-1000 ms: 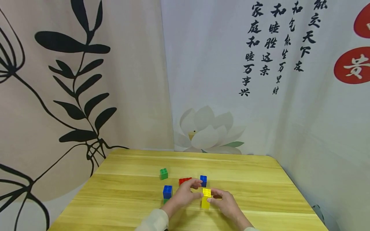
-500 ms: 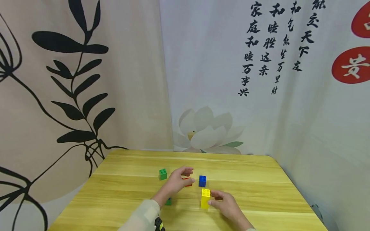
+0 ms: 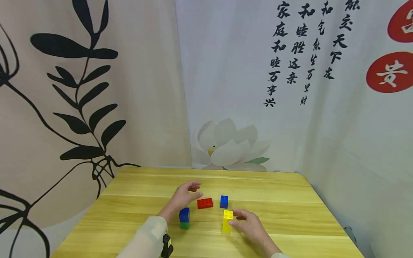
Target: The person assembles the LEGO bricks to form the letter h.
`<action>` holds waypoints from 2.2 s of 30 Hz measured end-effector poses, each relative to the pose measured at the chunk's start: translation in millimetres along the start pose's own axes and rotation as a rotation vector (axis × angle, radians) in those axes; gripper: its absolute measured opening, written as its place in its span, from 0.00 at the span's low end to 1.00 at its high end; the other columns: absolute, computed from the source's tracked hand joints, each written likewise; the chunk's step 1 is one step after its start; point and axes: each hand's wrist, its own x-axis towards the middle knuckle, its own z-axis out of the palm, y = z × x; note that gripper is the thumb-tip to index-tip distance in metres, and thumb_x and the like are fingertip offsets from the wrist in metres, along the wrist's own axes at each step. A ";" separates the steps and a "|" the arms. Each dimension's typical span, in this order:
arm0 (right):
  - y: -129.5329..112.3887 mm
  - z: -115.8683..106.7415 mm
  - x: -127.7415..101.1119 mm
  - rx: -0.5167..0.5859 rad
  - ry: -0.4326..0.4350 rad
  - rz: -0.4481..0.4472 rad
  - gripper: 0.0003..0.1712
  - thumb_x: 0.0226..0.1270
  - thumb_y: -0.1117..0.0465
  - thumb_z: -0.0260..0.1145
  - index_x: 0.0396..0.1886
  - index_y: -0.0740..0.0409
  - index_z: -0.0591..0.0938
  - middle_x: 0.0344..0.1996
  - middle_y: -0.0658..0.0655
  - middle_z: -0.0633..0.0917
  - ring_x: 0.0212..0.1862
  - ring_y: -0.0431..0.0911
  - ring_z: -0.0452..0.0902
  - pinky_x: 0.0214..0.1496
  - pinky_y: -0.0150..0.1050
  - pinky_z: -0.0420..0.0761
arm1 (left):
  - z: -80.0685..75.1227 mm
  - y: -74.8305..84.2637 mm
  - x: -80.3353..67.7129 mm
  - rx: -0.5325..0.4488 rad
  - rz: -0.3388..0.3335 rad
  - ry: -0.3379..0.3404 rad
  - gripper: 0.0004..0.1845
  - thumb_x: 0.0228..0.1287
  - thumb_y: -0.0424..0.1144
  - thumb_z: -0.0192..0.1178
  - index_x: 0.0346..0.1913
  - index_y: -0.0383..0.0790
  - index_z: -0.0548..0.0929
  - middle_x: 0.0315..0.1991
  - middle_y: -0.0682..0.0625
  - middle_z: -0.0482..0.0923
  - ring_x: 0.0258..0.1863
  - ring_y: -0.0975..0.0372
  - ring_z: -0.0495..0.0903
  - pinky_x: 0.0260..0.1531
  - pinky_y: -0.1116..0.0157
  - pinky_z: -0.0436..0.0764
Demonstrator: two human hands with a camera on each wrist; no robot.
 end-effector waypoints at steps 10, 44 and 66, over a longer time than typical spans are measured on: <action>-4.0 -1.2 -1.3 0.033 0.001 0.029 0.36 0.58 0.43 0.72 0.63 0.55 0.78 0.59 0.59 0.81 0.58 0.55 0.77 0.55 0.52 0.80 | -13.2 -12.5 7.1 0.051 -0.050 0.014 0.22 0.63 0.45 0.67 0.58 0.44 0.79 0.53 0.48 0.80 0.54 0.55 0.77 0.55 0.54 0.79; 3.0 0.3 2.1 0.067 -0.015 -0.032 0.30 0.62 0.45 0.69 0.60 0.56 0.80 0.53 0.57 0.85 0.54 0.51 0.80 0.56 0.51 0.80 | -30.2 -74.0 27.3 0.037 -0.068 -0.185 0.22 0.66 0.42 0.64 0.59 0.36 0.78 0.53 0.43 0.82 0.53 0.54 0.80 0.59 0.47 0.77; 5.2 -0.4 1.5 0.068 -0.013 -0.053 0.29 0.63 0.46 0.69 0.59 0.56 0.80 0.51 0.56 0.86 0.52 0.50 0.80 0.54 0.48 0.82 | -11.3 -90.1 39.5 0.041 0.005 -0.275 0.22 0.63 0.42 0.67 0.57 0.35 0.79 0.52 0.41 0.81 0.50 0.52 0.80 0.52 0.53 0.82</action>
